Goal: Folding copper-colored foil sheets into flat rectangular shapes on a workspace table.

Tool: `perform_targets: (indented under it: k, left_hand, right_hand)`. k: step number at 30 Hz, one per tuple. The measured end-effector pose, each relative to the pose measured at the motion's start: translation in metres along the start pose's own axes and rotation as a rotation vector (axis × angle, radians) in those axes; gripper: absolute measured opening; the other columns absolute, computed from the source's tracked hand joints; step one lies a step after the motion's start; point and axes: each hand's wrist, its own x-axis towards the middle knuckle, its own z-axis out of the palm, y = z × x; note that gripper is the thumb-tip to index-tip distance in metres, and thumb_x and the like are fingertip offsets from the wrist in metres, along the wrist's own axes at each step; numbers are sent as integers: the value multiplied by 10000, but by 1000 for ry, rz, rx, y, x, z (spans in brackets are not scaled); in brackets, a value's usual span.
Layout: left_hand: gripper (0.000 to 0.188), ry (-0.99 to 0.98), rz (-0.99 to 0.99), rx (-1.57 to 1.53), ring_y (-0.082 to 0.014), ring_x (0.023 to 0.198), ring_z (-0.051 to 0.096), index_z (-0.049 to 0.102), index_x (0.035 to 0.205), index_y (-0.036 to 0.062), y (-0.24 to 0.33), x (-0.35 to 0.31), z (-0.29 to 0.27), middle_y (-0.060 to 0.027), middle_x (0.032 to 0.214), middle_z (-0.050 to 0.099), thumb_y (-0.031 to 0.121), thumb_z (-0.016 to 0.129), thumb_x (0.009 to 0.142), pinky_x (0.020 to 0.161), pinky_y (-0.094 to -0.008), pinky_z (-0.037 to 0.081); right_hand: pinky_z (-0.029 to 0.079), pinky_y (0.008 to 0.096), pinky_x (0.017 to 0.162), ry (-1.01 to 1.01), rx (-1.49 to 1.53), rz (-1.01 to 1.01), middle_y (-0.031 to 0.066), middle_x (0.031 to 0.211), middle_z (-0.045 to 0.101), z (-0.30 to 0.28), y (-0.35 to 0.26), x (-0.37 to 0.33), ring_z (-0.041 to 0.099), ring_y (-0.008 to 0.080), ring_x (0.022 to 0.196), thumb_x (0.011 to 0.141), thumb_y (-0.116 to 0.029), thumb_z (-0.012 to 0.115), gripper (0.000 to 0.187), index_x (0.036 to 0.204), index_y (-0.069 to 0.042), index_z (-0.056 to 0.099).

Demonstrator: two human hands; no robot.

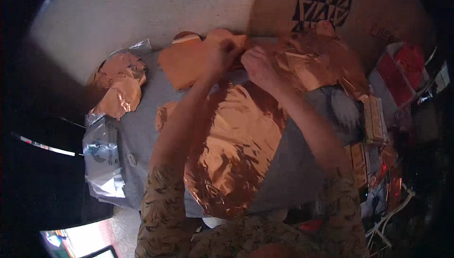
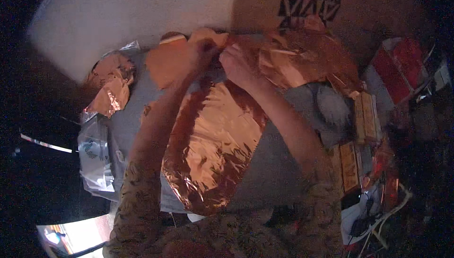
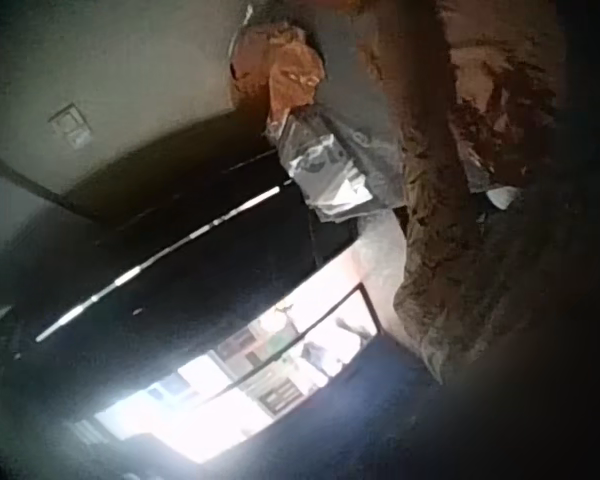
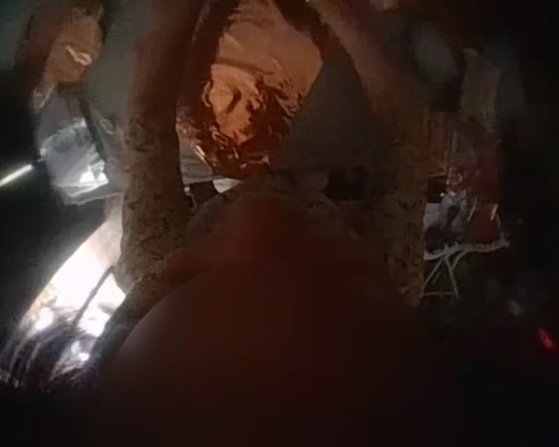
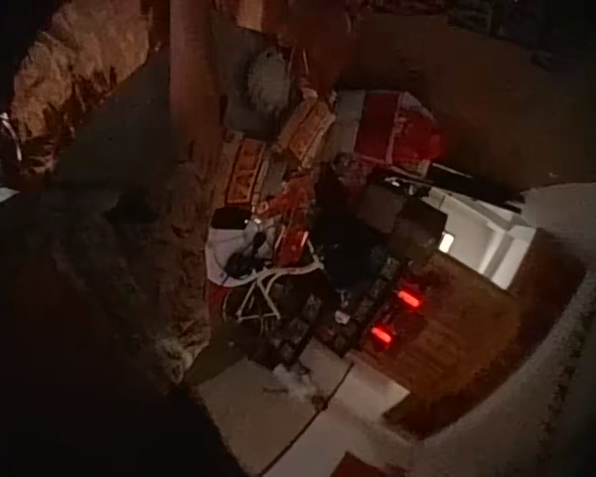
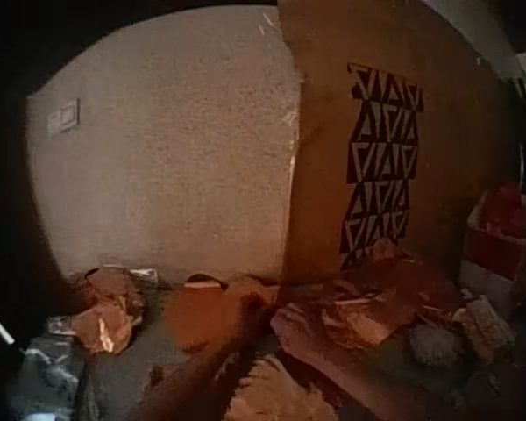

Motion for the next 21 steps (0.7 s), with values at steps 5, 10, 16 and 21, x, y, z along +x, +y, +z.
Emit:
perform_targets:
  k: [5, 10, 16, 21]
  left_hand:
    - [228, -82, -383, -7, -353, 816, 693, 687, 990, 26, 100, 29, -47, -183, 906, 729, 251, 692, 951, 768, -423, 553]
    - [243, 339, -542, -282, -174, 754, 653, 654, 1003, -28, 42, 48, -128, -160, 832, 714, 214, 670, 990, 730, -349, 545]
    - [248, 370, -411, -305, -125, 796, 666, 734, 1080, -5, 69, 59, -219, -98, 901, 749, 218, 662, 999, 744, -310, 550]
    - [314, 53, -331, -106, -109, 818, 676, 744, 1103, -23, 121, 36, -262, -69, 920, 757, 261, 659, 1002, 746, -286, 552]
  right_hand:
    - [429, 520, 1044, -55, -188, 207, 186, 1283, 617, 36, 5, -12, 545, 397, 1234, 1011, -291, 519, 323, 1226, -77, 632]
    - [362, 607, 1105, -172, -4, 353, 188, 1466, 508, 46, -31, 8, 428, 461, 1363, 1047, -423, 443, 501, 1439, -125, 536]
    - [391, 533, 1116, -114, 197, 367, 212, 1511, 470, 4, -48, 18, 448, 427, 1389, 964, -420, 659, 702, 1542, -116, 401]
    - [451, 423, 1082, 603, 291, 239, 216, 1428, 556, -116, -135, 41, 578, 306, 1294, 857, -270, 829, 890, 1546, -11, 328]
